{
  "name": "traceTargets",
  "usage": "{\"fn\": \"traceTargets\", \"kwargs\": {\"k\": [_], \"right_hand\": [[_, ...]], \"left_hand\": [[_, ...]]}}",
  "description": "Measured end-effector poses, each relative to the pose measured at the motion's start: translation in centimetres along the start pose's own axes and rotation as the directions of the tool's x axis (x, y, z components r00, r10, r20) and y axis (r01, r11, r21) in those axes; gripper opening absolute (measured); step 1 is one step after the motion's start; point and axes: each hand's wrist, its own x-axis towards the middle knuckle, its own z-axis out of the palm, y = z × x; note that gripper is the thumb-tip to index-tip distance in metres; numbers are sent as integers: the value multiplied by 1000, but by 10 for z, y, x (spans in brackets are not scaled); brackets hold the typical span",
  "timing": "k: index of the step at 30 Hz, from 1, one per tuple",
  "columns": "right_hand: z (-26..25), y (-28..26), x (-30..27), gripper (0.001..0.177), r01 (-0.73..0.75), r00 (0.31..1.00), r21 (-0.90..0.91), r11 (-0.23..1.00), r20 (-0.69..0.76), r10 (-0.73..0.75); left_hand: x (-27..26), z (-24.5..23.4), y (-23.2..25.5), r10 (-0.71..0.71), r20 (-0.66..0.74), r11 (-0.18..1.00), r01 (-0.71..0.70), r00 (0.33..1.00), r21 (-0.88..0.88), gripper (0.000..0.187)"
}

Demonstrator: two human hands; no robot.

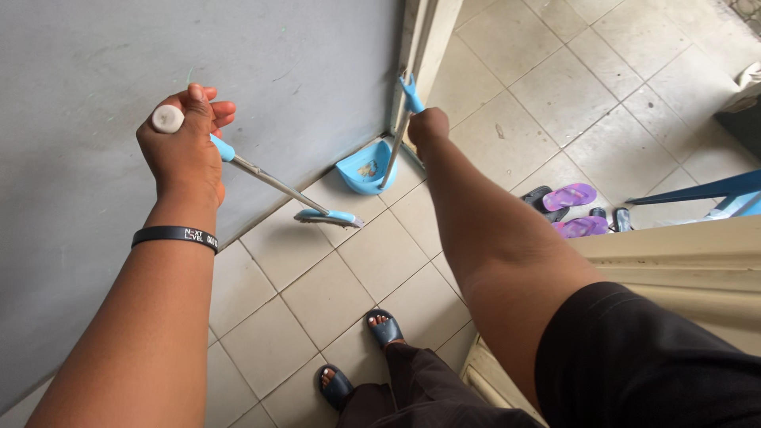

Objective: The person uses a floor squeegee to wipe the tiled floor in a bedroom, moving the tool across the floor next to a bed and a green nightstand after setting a dustpan down.

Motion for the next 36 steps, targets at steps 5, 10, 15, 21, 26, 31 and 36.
{"fn": "traceTargets", "kwargs": {"k": [5, 10, 15, 21, 26, 31, 36], "right_hand": [[12, 1, 2, 28, -6, 1000, 53, 999, -1, 6], [7, -4, -1, 29, -58, 996, 51, 997, 72, 55], [-4, -1, 3, 30, -45, 998, 1, 999, 40, 45], [-21, -7, -6, 29, 178, 983, -252, 951, 6, -183], [-34, -20, -24, 36, 249, 965, -433, 866, 35, -260], [-36, -62, -64, 32, 353, 908, -531, 770, -5, -420], [-12, -127, -135, 30, 603, 777, -425, 675, 122, -617]], "left_hand": [[4, 32, 4, 28, 54, 1000, -27, 998, -10, 20], [10, 61, 2, 82, 144, 995, -73, 986, -64, 21], [1, 70, 2, 112, 187, 993, -105, 976, -46, 26], [-8, 68, 3, 55, 186, 998, -47, 981, -48, 28], [-12, 57, 1, 10, 145, 997, 1, 989, -77, 29], [-15, 39, 2, -39, 82, 993, 48, 996, -109, 27], [-15, 5, -1, -108, -24, 987, 104, 994, -123, 24]]}}
